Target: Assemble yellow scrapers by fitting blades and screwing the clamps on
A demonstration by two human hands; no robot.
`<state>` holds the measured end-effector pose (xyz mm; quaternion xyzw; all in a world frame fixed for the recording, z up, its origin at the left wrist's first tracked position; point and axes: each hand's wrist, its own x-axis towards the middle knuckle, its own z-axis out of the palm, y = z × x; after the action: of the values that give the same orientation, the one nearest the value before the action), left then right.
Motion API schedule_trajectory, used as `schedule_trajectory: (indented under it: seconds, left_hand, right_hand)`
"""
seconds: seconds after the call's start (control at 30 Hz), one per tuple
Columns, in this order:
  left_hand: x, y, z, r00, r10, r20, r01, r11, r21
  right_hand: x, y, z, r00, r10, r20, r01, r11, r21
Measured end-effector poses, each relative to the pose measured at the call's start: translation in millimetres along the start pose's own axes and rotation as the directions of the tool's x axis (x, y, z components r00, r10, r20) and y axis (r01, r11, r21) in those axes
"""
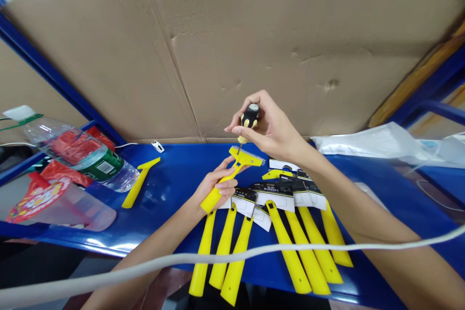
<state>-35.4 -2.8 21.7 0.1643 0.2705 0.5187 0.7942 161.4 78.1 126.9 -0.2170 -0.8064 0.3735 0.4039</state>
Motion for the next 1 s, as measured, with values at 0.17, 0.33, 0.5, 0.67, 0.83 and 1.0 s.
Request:
schedule_trajectory:
  seconds: [0.17,0.33,0.5,0.67,0.83,1.0]
  left_hand:
    - [0.3,-0.7,-1.3,1.000,-0.001,0.013,0.001,1.000,-0.005]
    - [0.7,-1.2,-4.3,0.999,0.003,0.034,-0.002,1.000,-0.004]
    - [0.6,-1.0,-4.7,0.999,0.005,0.037,-0.005,1.000,-0.007]
    - [0.4,-1.1,-4.4,0.999,0.000,0.044,0.001,1.000,-0.015]
    - [0.3,-0.9,-3.5,0.999,-0.001,0.037,0.001,1.000,-0.023]
    - [0.4,-2.4,-1.9,1.000,0.001,0.011,-0.001,1.000,-0.010]
  right_hand:
    - [0.6,3.5,1.0,0.997,-0.072,0.010,0.072,0.997,-0.002]
    - [0.6,4.6,0.7,1.000,-0.016,-0.020,0.015,0.998,-0.056]
    - [0.9,4.6,1.6,0.997,-0.062,-0.052,0.060,0.997,-0.038]
    - [3.6,7.9,3.8,0.988,-0.127,-0.085,0.132,0.990,0.058]
    - [5.9,16.2,6.7,0.967,-0.224,-0.120,0.237,0.966,0.102]
    - [6.1,21.8,9.2,0.957,-0.261,-0.126,0.270,0.962,0.053]
